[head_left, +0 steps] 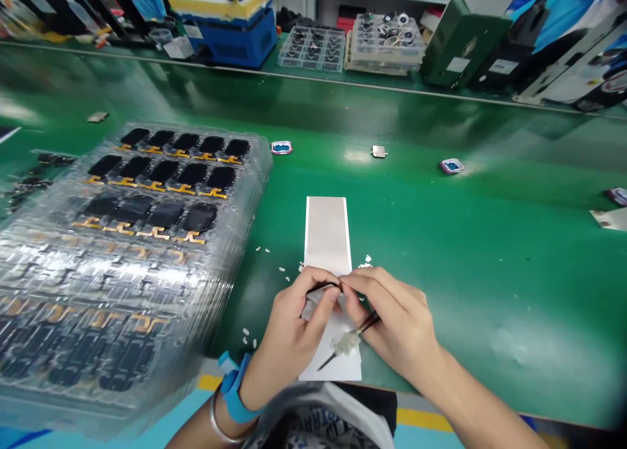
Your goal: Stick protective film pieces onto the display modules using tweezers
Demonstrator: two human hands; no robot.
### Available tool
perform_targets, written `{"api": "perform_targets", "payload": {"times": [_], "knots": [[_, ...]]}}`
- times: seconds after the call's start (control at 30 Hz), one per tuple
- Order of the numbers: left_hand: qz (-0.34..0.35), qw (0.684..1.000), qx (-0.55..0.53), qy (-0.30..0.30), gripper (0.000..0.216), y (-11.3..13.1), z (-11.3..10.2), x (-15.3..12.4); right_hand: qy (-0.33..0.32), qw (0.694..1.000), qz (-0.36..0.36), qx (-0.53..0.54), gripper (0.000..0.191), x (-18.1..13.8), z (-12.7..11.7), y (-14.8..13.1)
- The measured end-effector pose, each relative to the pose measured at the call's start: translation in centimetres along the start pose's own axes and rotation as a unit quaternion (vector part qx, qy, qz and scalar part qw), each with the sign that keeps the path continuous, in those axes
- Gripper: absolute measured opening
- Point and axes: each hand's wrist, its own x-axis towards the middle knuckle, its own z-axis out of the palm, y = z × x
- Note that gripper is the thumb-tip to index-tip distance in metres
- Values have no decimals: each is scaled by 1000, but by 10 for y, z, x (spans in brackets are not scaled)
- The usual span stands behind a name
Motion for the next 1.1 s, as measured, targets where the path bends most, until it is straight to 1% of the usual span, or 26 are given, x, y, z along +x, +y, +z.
{"api": "perform_targets", "payload": {"times": [0.07,0.13,0.17,0.27,0.33,0.37,0.43,0.5,0.53,0.63,0.7,0.73,0.8,0.9,0.97,1.1], "knots": [[-10,1000,-7,-8,9,0,0,1,-5,999,30,16,12,2,-1,2],[-26,999,-31,-15,11,0,0,0,-18,995,87,50,12,5,-5,6],[-32,998,-45,-16,11,0,0,-1,-34,990,116,69,13,7,-9,10],[-56,994,-91,-14,12,1,-1,-4,-128,971,177,98,16,11,-21,24],[-75,990,-117,-18,13,1,-1,-6,-172,959,204,91,12,11,-26,35],[-83,988,-127,-22,13,1,-2,-7,-174,955,224,90,12,12,-27,40],[-89,986,-137,-32,12,2,-2,-7,-143,942,274,129,22,12,-25,45],[-85,986,-139,-43,12,2,-2,-6,-115,913,320,224,26,13,-19,43],[-82,986,-136,-47,13,2,-2,-6,-116,893,332,281,25,14,-16,40],[-83,988,-120,-53,15,2,-1,-6,-167,830,330,417,28,18,-7,29],[-88,989,-112,-48,17,1,-1,-7,-186,800,325,470,32,19,-4,23],[-90,989,-110,-46,17,1,-1,-7,-186,789,326,486,32,19,-2,21],[-92,989,-106,-45,18,0,-1,-8,-173,783,333,497,31,18,-1,20],[-96,990,-92,-47,18,-1,-1,-8,-154,797,344,473,30,16,1,21],[-97,991,-83,-46,19,-2,-1,-8,-156,805,346,456,30,14,2,22],[-113,990,-65,-50,20,-3,-2,-8,-152,809,351,447,30,14,4,22]]}}
